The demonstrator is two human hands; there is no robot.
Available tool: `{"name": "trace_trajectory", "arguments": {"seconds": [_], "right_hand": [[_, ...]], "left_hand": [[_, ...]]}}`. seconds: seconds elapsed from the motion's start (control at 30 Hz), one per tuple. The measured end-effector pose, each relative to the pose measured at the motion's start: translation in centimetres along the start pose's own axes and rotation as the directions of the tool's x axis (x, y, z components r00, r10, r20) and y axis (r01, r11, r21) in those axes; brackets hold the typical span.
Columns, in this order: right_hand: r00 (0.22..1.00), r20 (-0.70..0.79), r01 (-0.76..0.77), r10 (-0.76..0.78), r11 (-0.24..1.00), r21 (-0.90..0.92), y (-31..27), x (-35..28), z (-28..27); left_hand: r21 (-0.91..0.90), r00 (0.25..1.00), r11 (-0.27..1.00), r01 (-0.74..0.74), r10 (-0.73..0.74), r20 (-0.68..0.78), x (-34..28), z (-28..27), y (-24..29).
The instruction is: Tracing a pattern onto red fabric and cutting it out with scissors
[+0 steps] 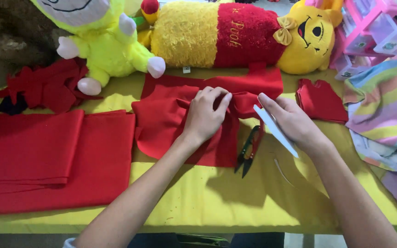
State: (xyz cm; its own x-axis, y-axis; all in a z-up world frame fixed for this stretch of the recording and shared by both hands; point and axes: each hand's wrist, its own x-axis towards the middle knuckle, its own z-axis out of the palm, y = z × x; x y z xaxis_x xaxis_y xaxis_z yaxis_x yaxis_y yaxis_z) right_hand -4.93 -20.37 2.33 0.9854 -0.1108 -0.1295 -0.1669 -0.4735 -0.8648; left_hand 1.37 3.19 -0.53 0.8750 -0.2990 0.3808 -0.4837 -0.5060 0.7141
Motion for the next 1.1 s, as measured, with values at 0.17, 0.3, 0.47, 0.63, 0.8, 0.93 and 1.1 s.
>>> {"name": "trace_trajectory", "arguments": {"seconds": [0.17,0.3,0.47,0.63,0.8,0.93,1.1], "right_hand": [[0.997,0.032,-0.062,0.076,0.950,-0.307,-6.3,-2.7,-1.2],[0.959,-0.039,-0.226,0.280,0.677,-0.701,-10.1,-5.8,-2.4],[0.923,-0.176,-0.349,0.341,0.556,-0.754,-9.2,-7.2,-3.1],[0.952,-0.232,-0.304,0.201,0.517,-0.800,-10.0,-8.0,-2.0],[0.897,-0.253,-0.433,0.363,0.605,-0.668,-12.7,-4.8,1.0],[0.952,-0.199,-0.300,0.231,0.829,-0.473,-8.6,-0.7,1.1],[0.997,-0.076,0.061,-0.023,0.843,0.534,-8.5,-0.2,0.7]], "left_hand": [[0.303,0.992,0.947,-0.105,0.123,-0.039,-4.6,-3.8,4.4],[0.443,0.957,0.882,-0.163,0.032,0.289,-8.0,-5.0,4.2],[0.484,0.951,0.851,-0.205,0.057,0.303,-7.9,-4.9,4.0],[0.720,0.921,0.596,-0.354,0.356,0.157,-8.5,-3.3,2.3],[0.463,0.914,0.871,-0.163,-0.043,0.404,-8.9,-3.9,5.2],[0.384,0.872,0.922,-0.043,-0.153,0.465,-9.3,-5.1,7.2],[0.229,0.848,0.963,0.145,-0.240,0.473,-9.0,-6.1,8.8]]}}
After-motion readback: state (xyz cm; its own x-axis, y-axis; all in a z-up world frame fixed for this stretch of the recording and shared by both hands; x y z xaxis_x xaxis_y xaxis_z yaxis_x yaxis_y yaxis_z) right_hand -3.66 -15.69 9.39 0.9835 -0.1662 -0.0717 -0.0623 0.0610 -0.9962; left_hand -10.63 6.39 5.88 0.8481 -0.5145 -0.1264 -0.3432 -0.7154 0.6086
